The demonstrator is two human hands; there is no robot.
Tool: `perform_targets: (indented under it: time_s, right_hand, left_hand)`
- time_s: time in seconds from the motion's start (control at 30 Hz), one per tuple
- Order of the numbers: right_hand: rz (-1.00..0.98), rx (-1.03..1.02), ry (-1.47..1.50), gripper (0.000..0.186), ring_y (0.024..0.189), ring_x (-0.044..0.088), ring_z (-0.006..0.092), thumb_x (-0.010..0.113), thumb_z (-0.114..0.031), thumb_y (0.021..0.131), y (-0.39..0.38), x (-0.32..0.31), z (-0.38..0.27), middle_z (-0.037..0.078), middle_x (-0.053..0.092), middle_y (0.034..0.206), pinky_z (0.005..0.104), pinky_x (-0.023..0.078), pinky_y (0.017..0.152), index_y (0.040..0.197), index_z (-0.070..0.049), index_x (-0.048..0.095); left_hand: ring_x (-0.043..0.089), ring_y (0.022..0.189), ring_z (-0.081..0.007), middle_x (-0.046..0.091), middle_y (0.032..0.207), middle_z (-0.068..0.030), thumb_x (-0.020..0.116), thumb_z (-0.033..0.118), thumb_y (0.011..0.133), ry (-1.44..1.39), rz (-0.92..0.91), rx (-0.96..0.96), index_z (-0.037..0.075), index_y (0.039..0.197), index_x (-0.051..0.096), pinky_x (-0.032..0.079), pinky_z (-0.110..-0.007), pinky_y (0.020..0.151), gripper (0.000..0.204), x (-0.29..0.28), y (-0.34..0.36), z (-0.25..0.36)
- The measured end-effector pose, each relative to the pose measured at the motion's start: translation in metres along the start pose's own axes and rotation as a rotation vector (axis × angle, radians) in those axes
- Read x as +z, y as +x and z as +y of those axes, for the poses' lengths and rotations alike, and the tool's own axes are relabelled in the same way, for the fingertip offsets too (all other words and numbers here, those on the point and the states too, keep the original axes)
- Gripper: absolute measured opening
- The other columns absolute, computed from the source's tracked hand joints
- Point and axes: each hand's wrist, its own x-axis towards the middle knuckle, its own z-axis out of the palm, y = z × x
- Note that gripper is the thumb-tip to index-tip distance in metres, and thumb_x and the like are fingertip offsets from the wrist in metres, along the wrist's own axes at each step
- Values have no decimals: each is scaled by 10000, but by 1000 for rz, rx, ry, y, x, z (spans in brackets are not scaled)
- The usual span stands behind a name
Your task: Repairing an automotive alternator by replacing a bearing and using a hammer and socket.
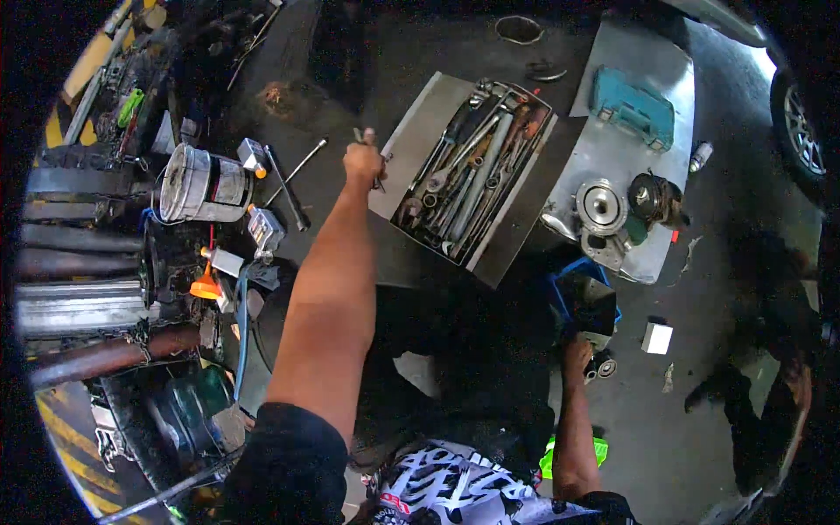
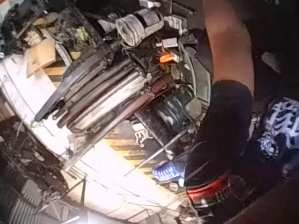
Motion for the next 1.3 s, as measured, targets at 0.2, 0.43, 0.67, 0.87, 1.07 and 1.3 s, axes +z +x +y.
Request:
perform_targets:
  time_s: [0.2, 0.43, 0.67, 0.87, 1.07, 1.3]
  right_hand:
    - [-79, 145, 340, 240, 711, 628, 325, 580, -202, 820, 8, 11, 12, 133, 647, 789, 433, 492, 655, 1000, -48, 612]
    - [-259, 198, 365, 236, 683, 638, 331, 605, -226, 809, 7, 5, 13, 151, 647, 796, 432, 490, 599, 970, -55, 611]
    - [239, -75, 487, 242, 602, 632, 330, 651, -230, 789, 0, -25, 7, 166, 645, 791, 429, 486, 533, 921, -37, 587]
    - [116, 10, 417, 288, 565, 635, 320, 665, -262, 791, 4, -28, 6, 162, 655, 726, 402, 494, 523, 925, -30, 560]
    - [125, 26, 342, 299, 633, 660, 312, 622, -292, 823, 0, -23, 0, 183, 660, 754, 422, 505, 576, 958, -33, 558]
    - [20, 91, 551, 341, 757, 649, 295, 495, -299, 890, 5, 17, 17, 139, 656, 893, 417, 491, 591, 1146, -89, 577]
  left_hand:
    - [568, 1067, -415, 607, 1026, -313, 219, 633, 923, 446, -222, 188, -36, 1046, 619, 449, -460, 914, 789, 61, 26, -32]
    - [558, 1085, -401, 569, 1139, -282, 273, 609, 927, 574, -260, 298, -45, 1173, 488, 451, -467, 917, 731, 104, 62, -46]
    - [508, 1165, -336, 497, 1238, -227, 326, 624, 907, 830, -141, 389, -28, 1254, 393, 465, -405, 927, 742, 115, 61, -46]
    - [489, 1181, -340, 480, 1247, -208, 449, 370, 952, 853, -188, 414, 7, 1288, 378, 466, -415, 949, 500, 114, 66, -64]
    - [414, 1246, -363, 448, 1290, -213, 533, 172, 868, 898, -215, 435, 15, 1327, 374, 435, -452, 983, 511, 114, 84, -74]
    - [385, 1261, -377, 392, 1366, -244, 579, 323, 865, 764, -258, 318, 15, 1356, 367, 377, -495, 1002, 617, 93, 52, -54]
